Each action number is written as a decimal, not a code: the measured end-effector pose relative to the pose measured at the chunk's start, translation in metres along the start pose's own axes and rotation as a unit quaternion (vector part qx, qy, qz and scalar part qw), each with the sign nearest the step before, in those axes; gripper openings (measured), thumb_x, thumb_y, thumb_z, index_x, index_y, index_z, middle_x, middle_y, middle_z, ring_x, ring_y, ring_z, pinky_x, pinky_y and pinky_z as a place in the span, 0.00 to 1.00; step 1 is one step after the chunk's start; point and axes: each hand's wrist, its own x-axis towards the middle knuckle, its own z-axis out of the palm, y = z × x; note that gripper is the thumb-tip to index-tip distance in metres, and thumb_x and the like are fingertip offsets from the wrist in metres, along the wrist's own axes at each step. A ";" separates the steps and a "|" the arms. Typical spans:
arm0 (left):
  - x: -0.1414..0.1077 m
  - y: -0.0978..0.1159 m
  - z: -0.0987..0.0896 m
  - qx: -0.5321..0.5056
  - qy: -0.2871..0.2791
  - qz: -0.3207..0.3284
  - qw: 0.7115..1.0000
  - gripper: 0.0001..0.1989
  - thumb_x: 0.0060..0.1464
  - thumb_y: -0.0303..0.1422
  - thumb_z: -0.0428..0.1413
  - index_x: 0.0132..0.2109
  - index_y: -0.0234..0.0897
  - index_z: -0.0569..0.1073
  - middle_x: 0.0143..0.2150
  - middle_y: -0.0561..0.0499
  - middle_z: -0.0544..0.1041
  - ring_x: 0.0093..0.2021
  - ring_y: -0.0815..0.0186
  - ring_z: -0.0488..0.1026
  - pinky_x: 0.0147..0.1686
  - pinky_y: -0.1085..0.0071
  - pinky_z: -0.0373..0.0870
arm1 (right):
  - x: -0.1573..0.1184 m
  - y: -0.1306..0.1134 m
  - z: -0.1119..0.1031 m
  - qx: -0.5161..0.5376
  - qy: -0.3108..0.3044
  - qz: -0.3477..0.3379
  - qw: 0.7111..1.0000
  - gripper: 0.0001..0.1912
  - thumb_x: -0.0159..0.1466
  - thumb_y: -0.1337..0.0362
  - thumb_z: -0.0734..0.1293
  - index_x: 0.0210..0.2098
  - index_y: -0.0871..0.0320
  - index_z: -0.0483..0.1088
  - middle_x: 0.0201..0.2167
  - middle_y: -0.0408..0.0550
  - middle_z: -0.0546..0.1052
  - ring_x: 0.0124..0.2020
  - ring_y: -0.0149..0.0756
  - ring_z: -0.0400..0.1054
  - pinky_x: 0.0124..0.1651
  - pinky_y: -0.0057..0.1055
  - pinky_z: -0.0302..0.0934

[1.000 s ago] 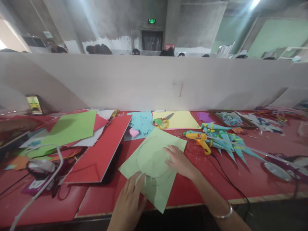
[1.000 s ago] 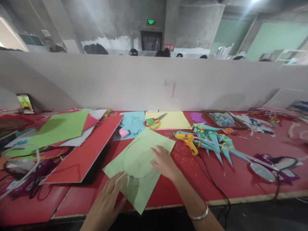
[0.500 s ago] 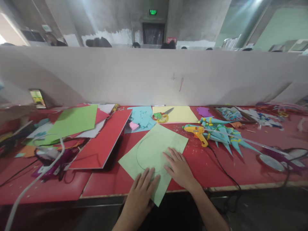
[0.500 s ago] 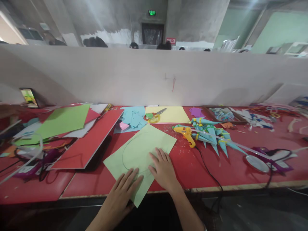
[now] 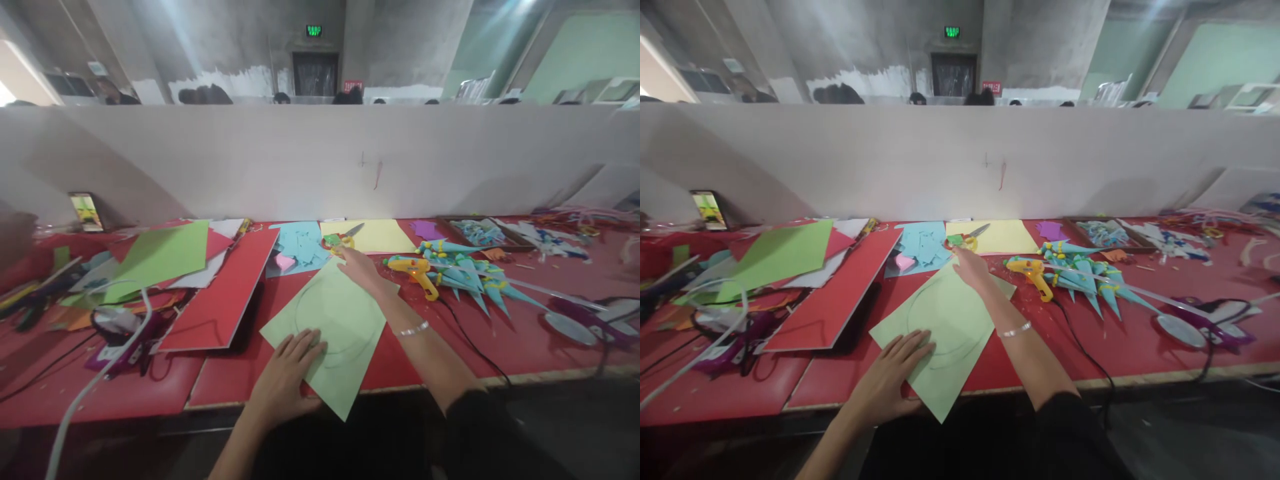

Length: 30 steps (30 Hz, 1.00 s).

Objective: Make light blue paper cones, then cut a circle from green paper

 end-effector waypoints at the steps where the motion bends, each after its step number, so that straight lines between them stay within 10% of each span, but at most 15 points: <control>1: 0.000 -0.001 0.001 -0.002 -0.003 -0.001 1.000 0.36 0.41 0.39 0.56 0.59 0.41 0.56 0.63 0.46 0.54 0.62 0.57 0.50 0.59 0.56 0.48 | 0.019 0.001 0.006 -0.028 0.002 0.020 0.999 0.20 0.60 0.66 0.59 0.53 0.56 0.57 0.50 0.49 0.67 0.49 0.36 0.62 0.44 0.29 0.56; 8: -0.001 -0.002 0.002 -0.023 -0.008 -0.005 1.000 0.38 0.38 0.39 0.58 0.59 0.43 0.57 0.63 0.47 0.54 0.61 0.55 0.51 0.58 0.54 0.50 | 0.090 0.004 0.046 -0.077 0.009 0.092 0.993 0.14 0.61 0.69 0.58 0.47 0.64 0.62 0.46 0.60 0.66 0.47 0.44 0.61 0.46 0.37 0.53; 15: -0.001 -0.003 0.005 -0.032 0.003 -0.007 0.999 0.41 0.33 0.34 0.60 0.58 0.44 0.56 0.62 0.48 0.55 0.61 0.53 0.52 0.57 0.52 0.51 | 0.115 -0.005 0.033 -0.119 0.006 0.036 0.992 0.12 0.62 0.72 0.54 0.44 0.64 0.62 0.42 0.57 0.68 0.39 0.39 0.66 0.36 0.31 0.58; 24: -0.001 -0.006 0.010 -0.011 0.016 0.004 1.000 0.41 0.34 0.34 0.58 0.59 0.45 0.55 0.63 0.49 0.54 0.60 0.54 0.53 0.57 0.53 0.53 | 0.057 -0.058 0.029 -0.155 0.021 -0.182 0.971 0.13 0.65 0.73 0.50 0.42 0.59 0.61 0.40 0.52 0.68 0.40 0.36 0.64 0.34 0.30 0.58; 30: -0.001 -0.006 0.011 -0.006 0.023 0.004 1.000 0.41 0.34 0.33 0.58 0.59 0.44 0.55 0.63 0.48 0.55 0.60 0.53 0.54 0.56 0.53 0.54 | 0.014 -0.082 0.049 -0.168 0.065 -0.413 0.893 0.13 0.66 0.72 0.49 0.39 0.60 0.63 0.36 0.49 0.70 0.35 0.34 0.65 0.29 0.28 0.57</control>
